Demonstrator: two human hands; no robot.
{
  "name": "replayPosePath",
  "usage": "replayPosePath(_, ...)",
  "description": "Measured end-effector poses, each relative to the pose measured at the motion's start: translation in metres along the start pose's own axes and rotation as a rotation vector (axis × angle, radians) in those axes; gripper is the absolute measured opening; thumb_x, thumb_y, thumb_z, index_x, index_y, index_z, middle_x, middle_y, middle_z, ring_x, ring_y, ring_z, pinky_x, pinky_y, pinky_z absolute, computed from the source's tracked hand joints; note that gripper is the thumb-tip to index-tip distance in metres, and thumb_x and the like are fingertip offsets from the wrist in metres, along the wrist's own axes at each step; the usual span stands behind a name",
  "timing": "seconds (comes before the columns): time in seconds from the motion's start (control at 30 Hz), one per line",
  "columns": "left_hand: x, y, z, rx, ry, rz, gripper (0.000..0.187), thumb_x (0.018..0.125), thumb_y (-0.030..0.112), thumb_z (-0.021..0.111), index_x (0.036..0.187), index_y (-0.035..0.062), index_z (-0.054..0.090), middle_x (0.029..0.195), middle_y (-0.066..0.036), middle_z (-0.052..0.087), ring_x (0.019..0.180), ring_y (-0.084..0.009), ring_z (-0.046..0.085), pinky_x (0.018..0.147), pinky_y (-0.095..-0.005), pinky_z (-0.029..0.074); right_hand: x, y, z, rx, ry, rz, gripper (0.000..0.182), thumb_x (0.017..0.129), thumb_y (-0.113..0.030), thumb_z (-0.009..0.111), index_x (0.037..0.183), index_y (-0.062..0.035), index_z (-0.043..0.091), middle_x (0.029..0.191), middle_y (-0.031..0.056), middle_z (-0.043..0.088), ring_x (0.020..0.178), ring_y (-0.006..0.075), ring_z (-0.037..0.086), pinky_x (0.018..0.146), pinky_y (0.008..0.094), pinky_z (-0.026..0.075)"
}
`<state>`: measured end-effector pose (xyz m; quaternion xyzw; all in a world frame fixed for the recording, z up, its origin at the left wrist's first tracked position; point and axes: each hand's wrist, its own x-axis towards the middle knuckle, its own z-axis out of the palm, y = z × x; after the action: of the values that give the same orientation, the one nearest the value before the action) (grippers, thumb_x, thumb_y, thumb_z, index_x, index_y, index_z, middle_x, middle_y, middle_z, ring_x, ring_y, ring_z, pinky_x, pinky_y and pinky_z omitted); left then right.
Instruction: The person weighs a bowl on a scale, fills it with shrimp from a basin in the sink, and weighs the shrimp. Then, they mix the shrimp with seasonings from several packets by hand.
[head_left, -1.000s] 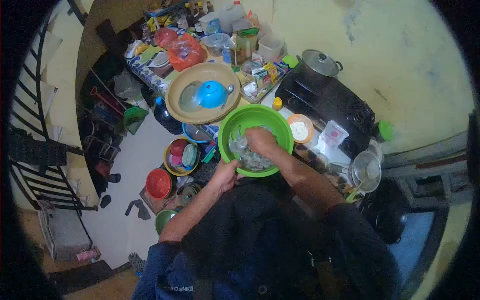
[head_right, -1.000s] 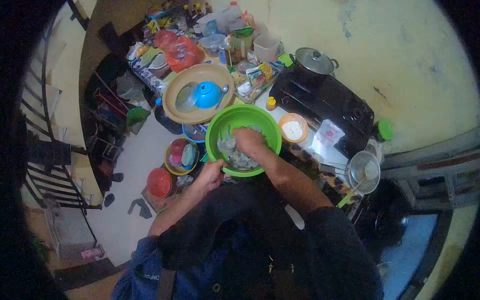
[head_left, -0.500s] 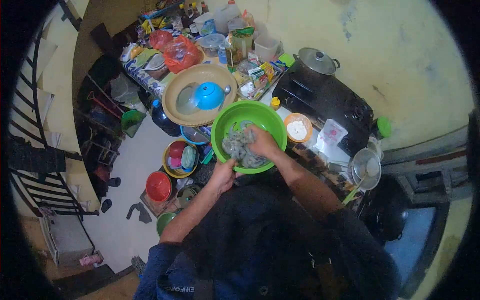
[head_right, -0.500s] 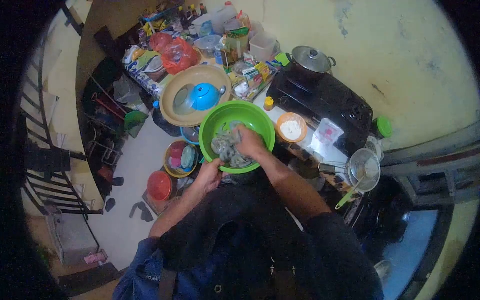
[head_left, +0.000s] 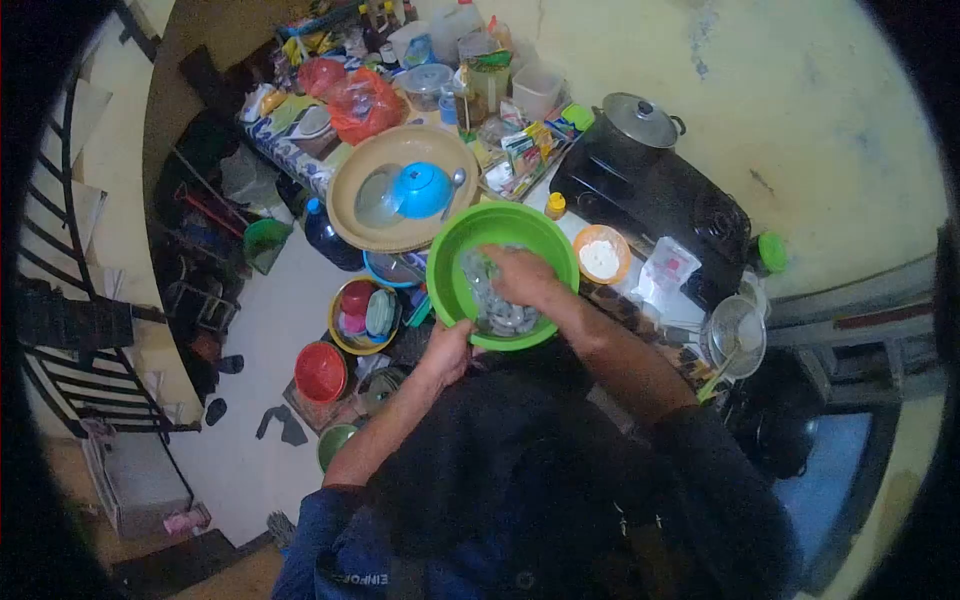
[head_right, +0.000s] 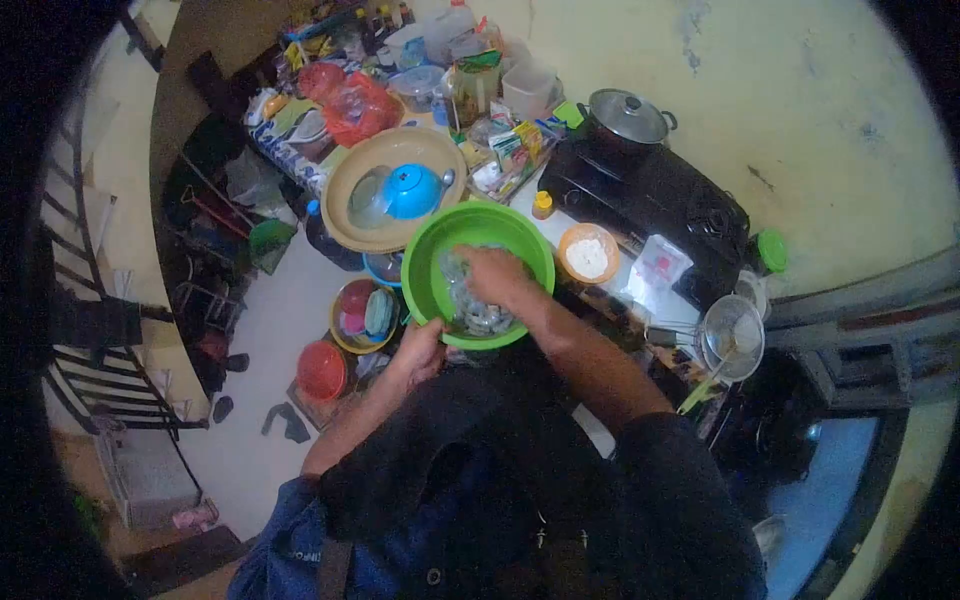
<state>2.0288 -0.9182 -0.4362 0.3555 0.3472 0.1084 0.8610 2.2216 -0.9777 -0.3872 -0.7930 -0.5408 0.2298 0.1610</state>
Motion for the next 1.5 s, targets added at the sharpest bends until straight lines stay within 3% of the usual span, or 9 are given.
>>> replayPosePath(0.17, -0.003, 0.012, 0.003, -0.08, -0.042, 0.069, 0.048, 0.083, 0.0, 0.047, 0.129, 0.0112, 0.035, 0.111, -0.009, 0.055, 0.092, -0.023, 0.062, 0.066, -0.0369, 0.058, -0.041, -0.022, -0.014, -0.356, 0.049, 0.07, 0.095, 0.065, -0.042, 0.078, 0.142, -0.0154, 0.029, 0.134, 0.0284, 0.041, 0.115, 0.0464, 0.048, 0.095, 0.0505, 0.042)
replayPosePath(0.4, -0.013, 0.015, 0.018, 0.014, 0.085, 0.103, 0.038, 0.083, 0.003, 0.049, 0.121, 0.0051, 0.043, 0.108, -0.009, 0.055, 0.09, -0.0231, 0.061, 0.071, -0.0398, 0.057, -0.001, 0.002, 0.025, 0.12, 0.003, 0.245, 0.073, 0.068, -0.024, 0.076, 0.133, -0.0104, 0.044, 0.113, 0.0212, 0.06, 0.109, 0.035, 0.057, 0.096, 0.041, 0.044)
replayPosePath(0.5, -0.015, 0.015, 0.017, 0.026, 0.078, 0.078, 0.035, 0.084, 0.004, 0.048, 0.119, 0.0062, 0.044, 0.104, -0.007, 0.055, 0.088, -0.0214, 0.061, 0.07, -0.0385, 0.057, 0.008, 0.011, 0.032, 0.456, 0.272, 0.217, 0.077, 0.069, -0.025, 0.076, 0.136, -0.0113, 0.041, 0.119, 0.0228, 0.057, 0.115, 0.0356, 0.053, 0.099, 0.0397, 0.042)
replayPosePath(0.7, -0.017, 0.005, 0.015, 0.008, -0.012, 0.02, 0.046, 0.085, 0.002, 0.047, 0.129, 0.0057, 0.036, 0.118, -0.013, 0.051, 0.1, -0.0276, 0.06, 0.075, -0.0435, 0.057, -0.019, -0.053, 0.015, -0.348, 0.264, 0.013, 0.073, 0.071, -0.034, 0.074, 0.135, -0.0203, 0.044, 0.124, 0.0229, 0.054, 0.119, 0.0346, 0.051, 0.097, 0.0431, 0.042)
replayPosePath(0.83, -0.023, 0.005, 0.021, -0.02, 0.051, 0.012, 0.032, 0.084, 0.001, 0.047, 0.115, 0.0023, 0.044, 0.102, -0.01, 0.053, 0.086, -0.0237, 0.06, 0.068, -0.0383, 0.057, 0.013, -0.018, 0.03, -0.22, -0.232, 0.009, 0.068, 0.072, -0.034, 0.072, 0.133, -0.0214, 0.046, 0.136, 0.0203, 0.043, 0.12, 0.0374, 0.047, 0.095, 0.0512, 0.041)
replayPosePath(1.17, -0.027, 0.01, 0.03, 0.022, 0.036, 0.05, 0.03, 0.083, 0.002, 0.046, 0.112, -0.0022, 0.045, 0.097, -0.012, 0.056, 0.081, -0.0245, 0.06, 0.067, -0.039, 0.057, -0.045, -0.018, -0.006, -0.35, 0.015, 0.189, 0.097, 0.061, -0.057, 0.077, 0.142, -0.0255, 0.034, 0.136, 0.0229, 0.038, 0.122, 0.0441, 0.041, 0.095, 0.0537, 0.04)
replayPosePath(1.33, 0.007, -0.014, -0.005, 0.044, -0.048, 0.015, 0.042, 0.081, -0.001, 0.047, 0.122, 0.0013, 0.042, 0.11, -0.013, 0.056, 0.095, -0.0266, 0.061, 0.076, -0.0438, 0.057, -0.022, 0.018, 0.045, 0.056, 0.086, 0.181, 0.054, 0.069, -0.029, 0.075, 0.118, -0.0153, 0.055, 0.117, 0.0207, 0.053, 0.107, 0.0372, 0.056, 0.085, 0.0437, 0.049)
replayPosePath(1.43, -0.016, 0.006, 0.029, -0.029, 0.031, -0.006, 0.04, 0.082, -0.001, 0.048, 0.122, 0.0015, 0.042, 0.106, -0.013, 0.056, 0.085, -0.0253, 0.063, 0.07, -0.0409, 0.058, -0.001, 0.038, 0.041, 0.491, 0.04, 0.185, 0.056, 0.069, -0.031, 0.075, 0.12, -0.0166, 0.056, 0.121, 0.0216, 0.052, 0.109, 0.038, 0.054, 0.088, 0.045, 0.048)
replayPosePath(1.5, -0.009, 0.001, 0.026, -0.017, 0.003, -0.013, 0.038, 0.083, 0.0, 0.047, 0.121, 0.0016, 0.042, 0.104, -0.013, 0.056, 0.082, -0.0254, 0.063, 0.068, -0.0401, 0.059, -0.017, 0.006, 0.011, 0.268, 0.216, 0.089, 0.058, 0.069, -0.031, 0.075, 0.122, -0.018, 0.055, 0.125, 0.0226, 0.05, 0.111, 0.0372, 0.053, 0.088, 0.045, 0.048)
